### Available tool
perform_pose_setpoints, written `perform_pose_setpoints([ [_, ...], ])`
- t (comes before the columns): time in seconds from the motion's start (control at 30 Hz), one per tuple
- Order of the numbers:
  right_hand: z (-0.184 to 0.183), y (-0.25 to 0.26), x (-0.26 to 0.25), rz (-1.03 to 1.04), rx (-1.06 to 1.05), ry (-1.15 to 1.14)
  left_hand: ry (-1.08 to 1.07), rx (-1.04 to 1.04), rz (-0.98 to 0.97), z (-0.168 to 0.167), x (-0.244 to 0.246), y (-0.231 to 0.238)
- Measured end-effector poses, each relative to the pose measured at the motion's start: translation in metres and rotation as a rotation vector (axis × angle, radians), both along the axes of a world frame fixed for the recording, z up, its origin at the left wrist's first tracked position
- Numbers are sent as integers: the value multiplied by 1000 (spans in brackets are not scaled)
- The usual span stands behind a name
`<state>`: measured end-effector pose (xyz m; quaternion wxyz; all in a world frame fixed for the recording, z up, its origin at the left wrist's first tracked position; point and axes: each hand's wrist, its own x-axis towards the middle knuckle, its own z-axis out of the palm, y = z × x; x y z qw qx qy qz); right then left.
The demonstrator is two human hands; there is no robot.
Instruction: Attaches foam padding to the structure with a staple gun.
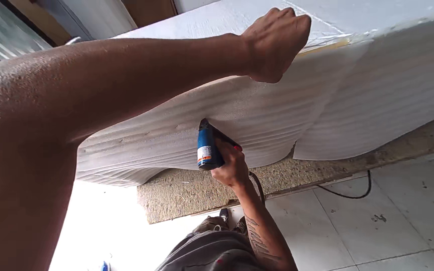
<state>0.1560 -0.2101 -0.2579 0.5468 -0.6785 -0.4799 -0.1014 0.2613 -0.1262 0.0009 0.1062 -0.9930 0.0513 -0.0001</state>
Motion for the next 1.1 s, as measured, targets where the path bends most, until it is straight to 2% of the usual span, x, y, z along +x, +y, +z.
perform_pose_setpoints([
  [0.4,2,-46,74,-137,73,-1,-32,-15,-103,-6,8,5],
  [0.57,2,-54,90,-95,45,-21,-83,34,-214,-25,23,-10],
  [0.7,2,-68,99,-54,63,-9,-206,165,-242,-46,41,-34],
  [0.87,-2,-99,129,27,78,27,-293,218,-322,-45,63,-19],
  [1.0,-8,-103,158,46,91,46,-340,224,-311,-43,72,-11],
  [1.1,-14,-100,171,54,77,42,-315,192,-213,-43,72,-14],
])
